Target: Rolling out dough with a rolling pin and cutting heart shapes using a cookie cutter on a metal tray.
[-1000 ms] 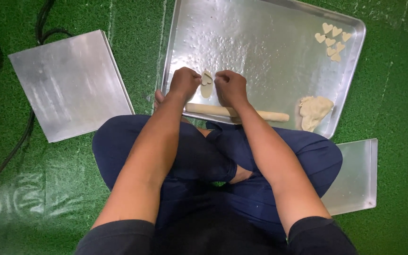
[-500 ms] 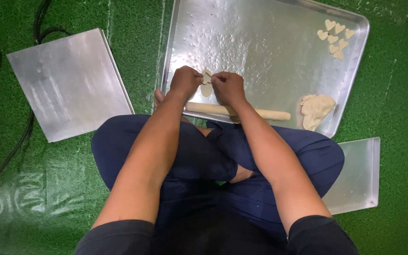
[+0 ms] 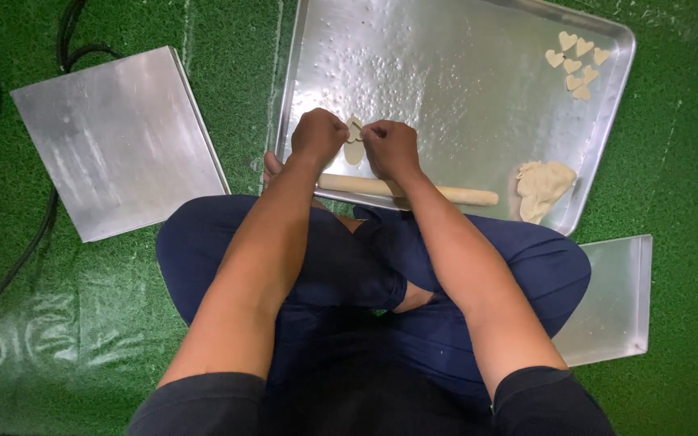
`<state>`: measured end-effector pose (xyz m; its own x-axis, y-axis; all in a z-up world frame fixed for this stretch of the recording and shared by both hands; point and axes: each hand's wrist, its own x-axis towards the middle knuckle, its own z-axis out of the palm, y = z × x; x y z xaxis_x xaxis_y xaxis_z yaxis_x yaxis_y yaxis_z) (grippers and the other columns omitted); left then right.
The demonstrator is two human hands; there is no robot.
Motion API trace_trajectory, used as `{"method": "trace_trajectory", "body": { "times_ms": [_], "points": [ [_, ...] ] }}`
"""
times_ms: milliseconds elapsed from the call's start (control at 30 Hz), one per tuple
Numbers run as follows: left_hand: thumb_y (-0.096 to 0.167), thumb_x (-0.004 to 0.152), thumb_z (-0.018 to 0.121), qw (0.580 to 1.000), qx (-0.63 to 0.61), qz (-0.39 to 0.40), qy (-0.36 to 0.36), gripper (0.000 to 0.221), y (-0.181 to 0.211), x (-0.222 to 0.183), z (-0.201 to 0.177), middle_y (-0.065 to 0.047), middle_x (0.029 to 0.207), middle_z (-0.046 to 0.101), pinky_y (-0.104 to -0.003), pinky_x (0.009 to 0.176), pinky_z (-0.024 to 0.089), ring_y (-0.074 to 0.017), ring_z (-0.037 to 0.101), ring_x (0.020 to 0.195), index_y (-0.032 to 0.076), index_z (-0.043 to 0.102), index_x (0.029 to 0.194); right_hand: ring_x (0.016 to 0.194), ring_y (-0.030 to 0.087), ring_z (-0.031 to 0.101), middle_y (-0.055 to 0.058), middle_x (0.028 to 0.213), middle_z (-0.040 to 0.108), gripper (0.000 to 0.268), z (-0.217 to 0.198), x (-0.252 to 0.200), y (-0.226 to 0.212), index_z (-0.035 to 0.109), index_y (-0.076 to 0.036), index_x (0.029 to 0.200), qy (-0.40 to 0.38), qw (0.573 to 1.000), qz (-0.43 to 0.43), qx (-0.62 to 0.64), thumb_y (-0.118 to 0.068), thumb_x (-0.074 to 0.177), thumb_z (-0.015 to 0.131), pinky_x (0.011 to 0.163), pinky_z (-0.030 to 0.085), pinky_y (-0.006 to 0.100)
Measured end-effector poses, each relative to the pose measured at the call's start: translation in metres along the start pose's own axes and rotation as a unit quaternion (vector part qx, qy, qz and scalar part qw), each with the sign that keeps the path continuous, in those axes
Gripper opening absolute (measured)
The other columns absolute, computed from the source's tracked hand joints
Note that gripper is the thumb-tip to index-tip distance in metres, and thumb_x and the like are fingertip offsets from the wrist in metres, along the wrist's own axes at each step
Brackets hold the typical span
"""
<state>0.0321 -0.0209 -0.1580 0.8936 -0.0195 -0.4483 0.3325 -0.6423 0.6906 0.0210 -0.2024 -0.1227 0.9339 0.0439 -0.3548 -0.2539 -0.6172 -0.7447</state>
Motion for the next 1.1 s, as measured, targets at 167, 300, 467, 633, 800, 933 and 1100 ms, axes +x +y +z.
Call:
{"method": "trace_trajectory", "body": {
  "times_ms": [167, 300, 467, 633, 800, 933, 1100],
  "points": [
    [0.015, 0.093, 0.068, 1.000, 0.005, 0.001, 0.012, 0.014, -0.003, 0.005, 0.002, -0.011, 0.087, 0.078, -0.047, 0.078, 0.060, -0.0353, 0.076, 0.096, 0.013, 0.082, 0.093, 0.102, 0.037, 0.073, 0.020, 0.100, 0.076, 0.021, 0.000, 0.000, -0.003, 0.078, -0.005, 0.110, -0.002, 1.000, 0.007, -0.002, -0.018, 0.099, 0.067, 0.084, 0.059, 0.045],
    [0.018, 0.092, 0.068, 1.000, -0.011, -0.018, -0.001, 0.015, -0.012, 0.014, 0.007, -0.011, 0.079, 0.075, -0.047, 0.075, 0.057, -0.0341, 0.077, 0.090, 0.011, 0.079, 0.086, 0.098, 0.036, 0.074, 0.021, 0.096, 0.075, 0.019, -0.002, 0.000, -0.004, 0.078, -0.002, 0.107, -0.007, 1.000, 0.005, 0.013, -0.015, 0.097, 0.067, 0.080, 0.059, 0.044],
    [0.018, 0.091, 0.072, 0.999, -0.035, -0.036, -0.006, 0.013, -0.009, 0.009, 0.004, -0.010, 0.076, 0.073, -0.045, 0.072, 0.056, -0.0329, 0.076, 0.086, 0.011, 0.078, 0.083, 0.097, 0.036, 0.074, 0.022, 0.097, 0.075, 0.019, -0.004, 0.004, -0.002, 0.078, -0.002, 0.106, -0.016, 1.000, 0.017, 0.021, -0.014, 0.097, 0.067, 0.080, 0.059, 0.043],
    [0.014, 0.092, 0.072, 0.998, -0.050, -0.048, -0.004, 0.013, -0.002, 0.002, 0.000, -0.008, 0.071, 0.072, -0.043, 0.071, 0.055, -0.0297, 0.076, 0.080, 0.012, 0.078, 0.081, 0.095, 0.034, 0.074, 0.022, 0.096, 0.075, 0.018, -0.002, 0.006, -0.001, 0.078, -0.001, 0.105, -0.013, 0.999, 0.022, 0.024, -0.014, 0.097, 0.068, 0.078, 0.060, 0.042],
    [0.013, 0.090, 0.073, 0.996, -0.065, -0.055, 0.000, 0.009, 0.006, -0.003, -0.004, -0.014, 0.084, 0.077, -0.048, 0.077, 0.058, -0.0373, 0.077, 0.092, 0.007, 0.080, 0.088, 0.091, 0.031, 0.075, 0.019, 0.091, 0.075, 0.019, 0.001, 0.008, 0.003, 0.079, -0.004, 0.103, -0.008, 0.999, 0.032, 0.026, -0.017, 0.095, 0.069, 0.075, 0.060, 0.039],
    [0.011, 0.090, 0.072, 0.996, -0.066, -0.059, 0.002, 0.009, 0.008, -0.008, -0.006, -0.013, 0.084, 0.077, -0.049, 0.078, 0.058, -0.0363, 0.077, 0.091, 0.007, 0.080, 0.089, 0.089, 0.030, 0.076, 0.017, 0.088, 0.076, 0.019, 0.002, 0.004, 0.002, 0.080, -0.005, 0.101, -0.003, 0.999, 0.043, 0.014, -0.019, 0.093, 0.070, 0.074, 0.060, 0.040],
    [0.011, 0.089, 0.074, 0.995, -0.070, -0.074, -0.003, 0.009, 0.008, -0.007, -0.006, -0.014, 0.090, 0.079, -0.050, 0.083, 0.058, -0.0387, 0.076, 0.099, 0.008, 0.081, 0.094, 0.087, 0.028, 0.075, 0.016, 0.086, 0.075, 0.020, 0.000, -0.001, -0.007, 0.080, -0.004, 0.104, 0.014, 0.999, 0.037, 0.019, -0.017, 0.095, 0.068, 0.074, 0.060, 0.040]
  ]
}}
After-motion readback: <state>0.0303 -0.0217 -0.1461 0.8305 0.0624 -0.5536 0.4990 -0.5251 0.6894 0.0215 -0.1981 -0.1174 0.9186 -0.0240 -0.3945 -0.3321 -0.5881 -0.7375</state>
